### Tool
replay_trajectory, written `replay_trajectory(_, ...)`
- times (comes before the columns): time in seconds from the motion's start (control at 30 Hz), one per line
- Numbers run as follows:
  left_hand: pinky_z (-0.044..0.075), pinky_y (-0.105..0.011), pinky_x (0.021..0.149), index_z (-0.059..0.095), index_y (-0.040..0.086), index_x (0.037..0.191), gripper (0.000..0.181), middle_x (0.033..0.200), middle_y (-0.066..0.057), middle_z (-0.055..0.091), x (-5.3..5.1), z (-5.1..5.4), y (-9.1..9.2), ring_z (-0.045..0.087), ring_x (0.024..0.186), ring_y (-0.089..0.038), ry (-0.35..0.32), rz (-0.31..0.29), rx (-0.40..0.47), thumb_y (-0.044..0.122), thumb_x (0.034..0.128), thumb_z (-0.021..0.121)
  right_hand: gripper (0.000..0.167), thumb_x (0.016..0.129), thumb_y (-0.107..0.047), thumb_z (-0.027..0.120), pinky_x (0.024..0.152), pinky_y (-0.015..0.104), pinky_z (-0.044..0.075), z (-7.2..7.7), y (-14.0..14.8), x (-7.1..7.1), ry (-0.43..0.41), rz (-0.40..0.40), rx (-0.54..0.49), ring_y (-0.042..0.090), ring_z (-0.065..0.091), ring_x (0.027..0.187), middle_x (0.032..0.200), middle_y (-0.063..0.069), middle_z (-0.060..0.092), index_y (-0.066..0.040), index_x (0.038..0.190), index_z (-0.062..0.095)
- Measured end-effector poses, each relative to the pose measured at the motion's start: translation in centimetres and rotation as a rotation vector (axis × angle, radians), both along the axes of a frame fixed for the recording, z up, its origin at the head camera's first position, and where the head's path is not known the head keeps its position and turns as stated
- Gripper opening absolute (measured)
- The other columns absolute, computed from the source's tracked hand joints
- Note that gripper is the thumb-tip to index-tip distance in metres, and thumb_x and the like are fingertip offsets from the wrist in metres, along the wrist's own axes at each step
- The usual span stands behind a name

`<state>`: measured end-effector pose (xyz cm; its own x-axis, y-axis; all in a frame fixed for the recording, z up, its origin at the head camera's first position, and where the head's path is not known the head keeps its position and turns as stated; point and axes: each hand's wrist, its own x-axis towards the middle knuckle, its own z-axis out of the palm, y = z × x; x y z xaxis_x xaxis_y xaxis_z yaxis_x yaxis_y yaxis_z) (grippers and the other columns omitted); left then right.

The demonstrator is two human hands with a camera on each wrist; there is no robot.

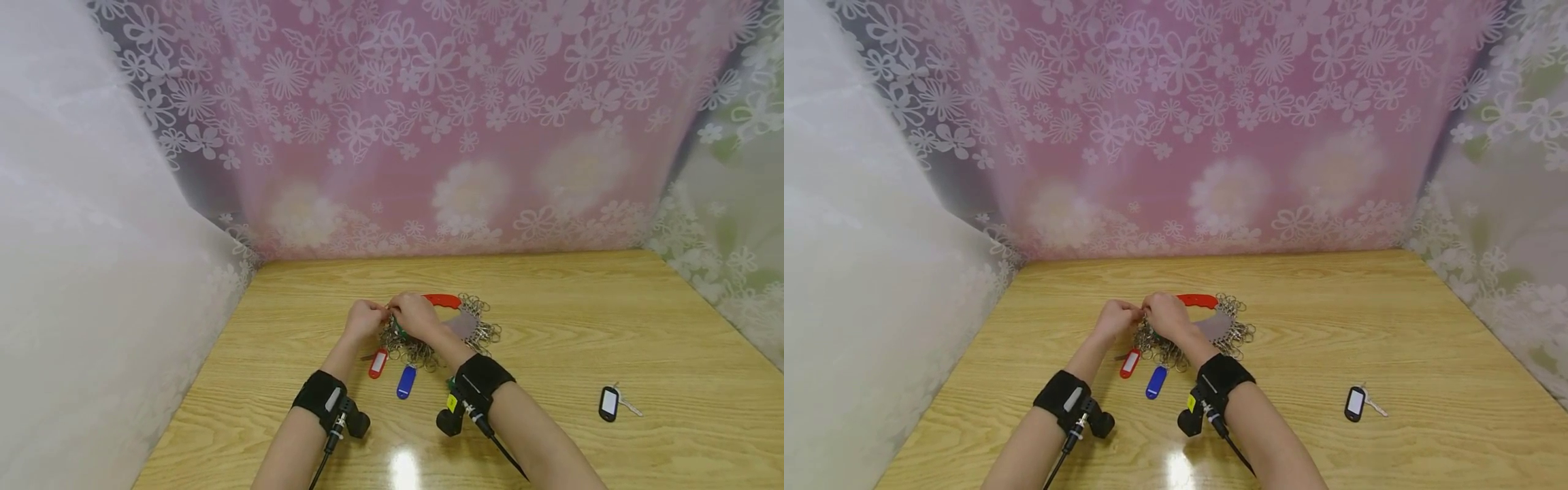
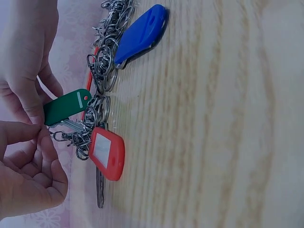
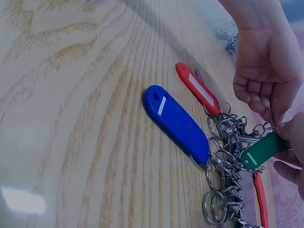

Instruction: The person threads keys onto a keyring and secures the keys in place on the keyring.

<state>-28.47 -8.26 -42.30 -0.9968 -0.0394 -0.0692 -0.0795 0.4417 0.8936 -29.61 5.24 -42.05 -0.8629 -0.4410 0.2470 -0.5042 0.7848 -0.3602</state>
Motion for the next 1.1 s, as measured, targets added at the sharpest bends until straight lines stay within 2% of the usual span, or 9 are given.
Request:
replay_trajectory(0.1, 0.039, -0.026, 0.055, 0.070, -0.007, 0.081, 0.017, 0.073, -0.006, 0.060, -0.05, 0.03, -0.05, 0.052, 0.067, -0.018, -0.006, 0.003, 0.011, 0.005, 0.0838, 0.058, 0.016, 0.092, -0.011, 0.057, 0.070, 0.032, 0.049, -0.04, 0.05, -0.02, 0.017, 0.008, 0.012, 0.020, 0.062, 0.086, 0.093, 0.005, 0.066, -0.011, 0.098, 0.072)
replay_trajectory(0.27, 0.044, -0.028, 0.058, 0.070, -0.009, 0.087, 0.016, 0.076, -0.011, 0.063, 0.07, 0.07, -0.10, 0.057, 0.071, -0.023, -0.034, -0.002, 0.086, 0.002, 0.0844, 0.059, 0.015, 0.091, -0.010, 0.058, 0.071, 0.033, 0.050, -0.16, 0.23, -0.03, 0.039, 0.041, -0.011, 0.021, 0.062, 0.086, 0.092, 0.005, 0.066, -0.010, 0.097, 0.072)
replay_trajectory(0.5, 0.036, -0.027, 0.053, 0.067, -0.015, 0.082, 0.017, 0.059, -0.008, 0.054, 0.06, -0.02, -0.21, 0.044, 0.053, -0.016, -0.041, 0.002, 0.168, 0.000, 0.0833, 0.059, 0.016, 0.092, -0.010, 0.058, 0.071, 0.032, 0.050, -0.05, 0.31, -0.01, 0.055, 0.079, 0.013, 0.020, 0.062, 0.085, 0.091, 0.004, 0.066, -0.010, 0.097, 0.072)
replay_trajectory(0.63, 0.035, -0.029, 0.053, 0.066, -0.014, 0.078, 0.016, 0.059, -0.009, 0.053, -0.03, -0.13, -0.31, 0.044, 0.050, -0.016, -0.046, 0.004, 0.208, -0.002, 0.0839, 0.058, 0.016, 0.092, -0.009, 0.057, 0.070, 0.032, 0.050, 0.05, 0.13, 0.10, 0.053, 0.066, 0.007, 0.020, 0.062, 0.085, 0.091, 0.005, 0.065, -0.010, 0.096, 0.072)
replay_trajectory(0.7, 0.038, -0.028, 0.054, 0.067, -0.011, 0.080, 0.017, 0.064, -0.008, 0.056, -0.03, -0.14, -0.41, 0.047, 0.054, -0.016, -0.033, -0.016, 0.152, 0.001, 0.0858, 0.057, 0.016, 0.092, -0.009, 0.056, 0.070, 0.031, 0.049, 0.06, 0.06, 0.15, 0.045, 0.057, -0.002, 0.020, 0.061, 0.086, 0.092, 0.005, 0.065, -0.010, 0.096, 0.071)
replay_trajectory(0.8, 0.036, -0.026, 0.051, 0.067, -0.009, 0.080, 0.019, 0.061, -0.005, 0.053, 0.08, -0.07, -0.48, 0.044, 0.052, -0.015, -0.015, -0.074, 0.039, 0.005, 0.0873, 0.056, 0.016, 0.092, -0.010, 0.057, 0.069, 0.031, 0.049, 0.05, 0.09, 0.17, 0.034, 0.042, -0.015, 0.019, 0.062, 0.085, 0.094, 0.005, 0.065, -0.010, 0.097, 0.071)
replay_trajectory(0.87, 0.033, -0.024, 0.047, 0.067, -0.008, 0.080, 0.021, 0.057, -0.001, 0.049, 0.18, -0.06, -0.48, 0.040, 0.049, -0.012, 0.027, -0.121, -0.057, 0.008, 0.0876, 0.056, 0.016, 0.092, -0.010, 0.057, 0.067, 0.031, 0.049, 0.06, 0.17, 0.17, 0.037, 0.038, -0.022, 0.019, 0.062, 0.084, 0.094, 0.005, 0.066, -0.010, 0.097, 0.071)
replay_trajectory(0.93, 0.028, -0.023, 0.045, 0.065, -0.008, 0.076, 0.021, 0.053, 0.000, 0.042, 0.23, -0.08, -0.39, 0.035, 0.045, -0.010, 0.085, -0.164, -0.129, 0.007, 0.0868, 0.056, 0.016, 0.092, -0.011, 0.056, 0.066, 0.030, 0.049, 0.14, 0.25, 0.18, 0.044, 0.028, -0.026, 0.019, 0.062, 0.082, 0.094, 0.005, 0.066, -0.009, 0.097, 0.071)
replay_trajectory(1.1, 0.029, -0.022, 0.046, 0.062, 0.000, 0.065, 0.021, 0.053, 0.002, 0.043, 0.31, -0.22, -0.12, 0.037, 0.048, -0.010, 0.331, -0.230, -0.385, 0.005, 0.0846, 0.057, 0.015, 0.092, -0.010, 0.055, 0.058, 0.028, 0.044, 0.38, 0.31, 0.27, 0.030, 0.003, -0.018, 0.016, 0.058, 0.070, 0.089, 0.006, 0.065, -0.009, 0.095, 0.070)
